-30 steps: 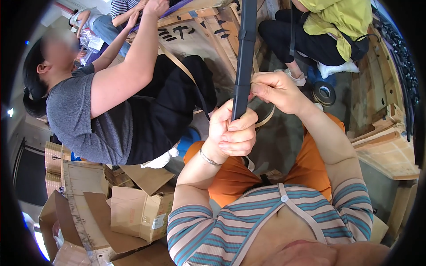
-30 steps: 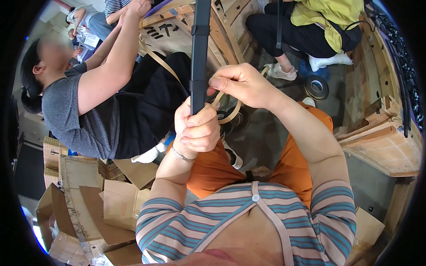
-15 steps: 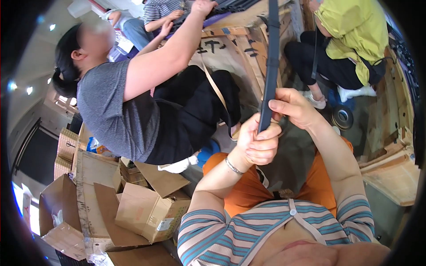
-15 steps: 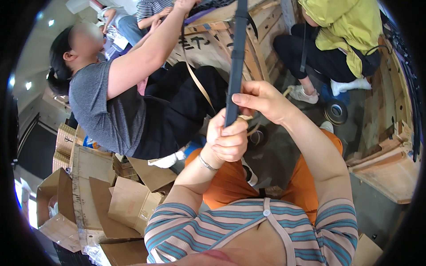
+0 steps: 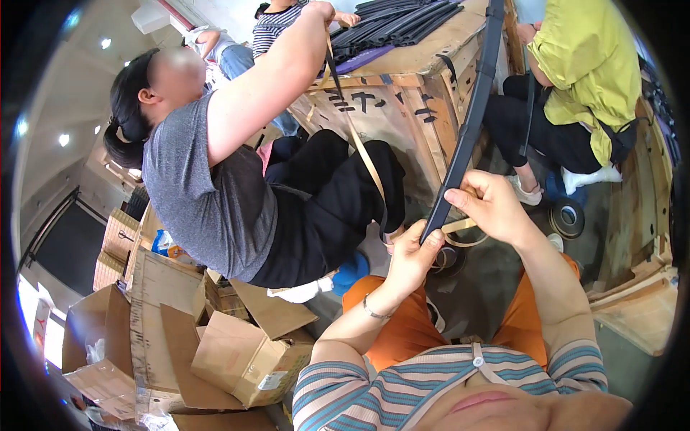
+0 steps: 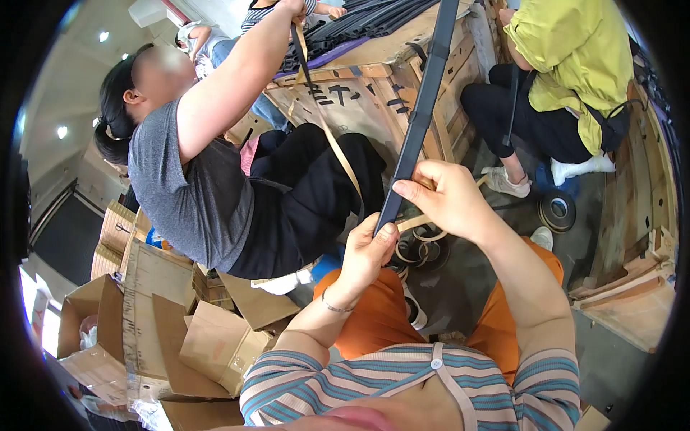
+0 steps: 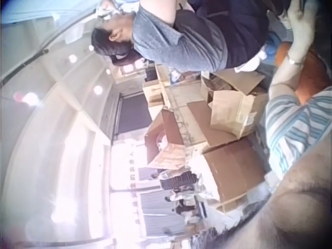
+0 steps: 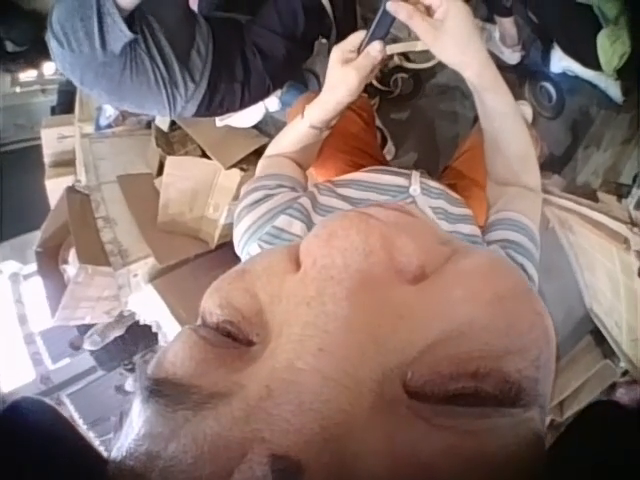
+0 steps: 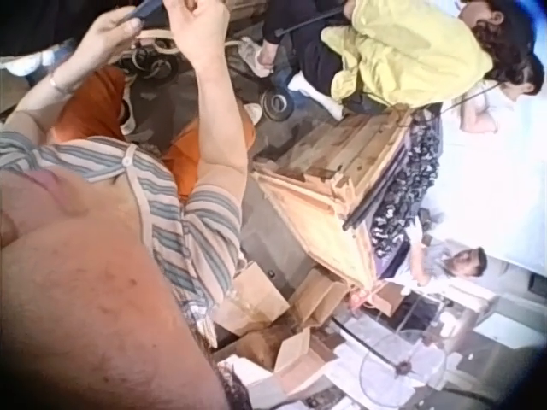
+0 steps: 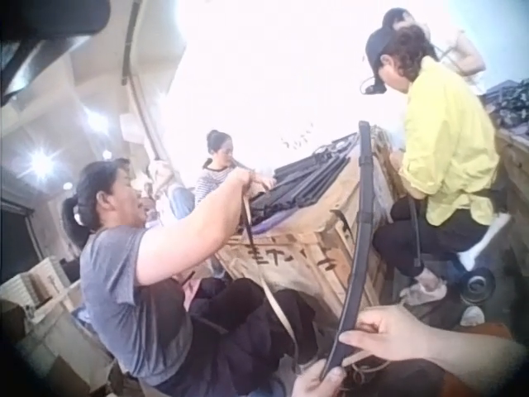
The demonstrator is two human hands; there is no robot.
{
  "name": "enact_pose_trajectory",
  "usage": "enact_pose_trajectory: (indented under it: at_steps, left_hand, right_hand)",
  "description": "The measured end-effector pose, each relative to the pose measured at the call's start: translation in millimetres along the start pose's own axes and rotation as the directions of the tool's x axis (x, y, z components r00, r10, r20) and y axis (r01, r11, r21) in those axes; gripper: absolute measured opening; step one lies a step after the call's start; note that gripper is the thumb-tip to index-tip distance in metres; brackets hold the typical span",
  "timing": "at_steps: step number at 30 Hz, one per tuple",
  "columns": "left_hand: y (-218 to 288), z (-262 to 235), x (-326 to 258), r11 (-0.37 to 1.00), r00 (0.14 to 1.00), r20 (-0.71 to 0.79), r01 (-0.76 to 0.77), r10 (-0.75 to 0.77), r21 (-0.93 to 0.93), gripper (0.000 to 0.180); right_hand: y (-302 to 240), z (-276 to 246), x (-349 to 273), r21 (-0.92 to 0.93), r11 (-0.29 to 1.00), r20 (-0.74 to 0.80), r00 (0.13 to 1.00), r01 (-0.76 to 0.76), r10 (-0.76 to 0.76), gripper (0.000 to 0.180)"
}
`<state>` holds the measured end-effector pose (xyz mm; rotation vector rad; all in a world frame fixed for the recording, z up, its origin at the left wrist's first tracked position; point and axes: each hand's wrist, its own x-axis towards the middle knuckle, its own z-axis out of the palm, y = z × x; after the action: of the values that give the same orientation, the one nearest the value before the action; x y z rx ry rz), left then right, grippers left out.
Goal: Applying straps or tape to long black industrial components while seated at a workbench.
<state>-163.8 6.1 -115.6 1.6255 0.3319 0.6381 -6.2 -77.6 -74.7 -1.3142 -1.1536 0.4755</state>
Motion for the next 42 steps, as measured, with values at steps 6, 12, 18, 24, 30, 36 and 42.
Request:
enact_pose_trajectory:
  at_steps: [6, 12, 18, 24, 30, 36, 42]
  left_hand:
    - [-0.9, -5.0, 9.3, 0.997, 0.998, -0.004, 0.056, -0.057, -0.062, 0.024]
    - [-2.6, -11.9, 8.5, 0.999, 0.996, -0.072, 0.049, -0.049, 0.005, 0.028]
    - [-0.2, -19.1, 21.7, 0.968, 0.974, -0.108, 0.180, -0.200, -0.176, 0.025]
    - [0.1, -35.9, 26.3, 0.781, 0.958, 0.133, 0.284, -0.253, -0.557, 0.027]
    - [4.5, -30.6, 25.8, 0.818, 0.960, 0.164, 0.280, -0.227, -0.503, 0.024]
    - [0.7, -35.2, 22.6, 0.781, 0.956, 0.183, 0.292, -0.228, -0.553, 0.017]
    - [-2.2, -38.5, 20.7, 0.224, 0.827, 0.562, 0.552, -0.021, -0.803, 0.016]
  right_hand:
    - [3.4, 2.3, -0.6, -0.179, 0.983, -0.096, 0.994, 0.037, -0.055, 0.023]
    - [-9.7, -0.6, 1.8, 0.046, 0.976, 0.080, 0.975, -0.212, 0.208, 0.027]
    - [1.5, 1.0, 13.9, 0.114, 0.936, 0.124, 0.940, -0.332, 0.318, 0.030]
    - [13.6, 10.2, 25.5, 0.134, 0.939, 0.142, 0.944, -0.316, 0.298, 0.030]
    - [4.2, 5.1, 17.9, 0.114, 0.954, 0.124, 0.957, -0.276, 0.262, 0.030]
    - [2.0, -0.3, 11.2, 0.088, 0.968, 0.166, 0.962, -0.236, 0.219, 0.029]
    - [-9.9, -14.2, 4.8, 0.109, 0.971, 0.201, 0.961, -0.213, 0.188, 0.030]
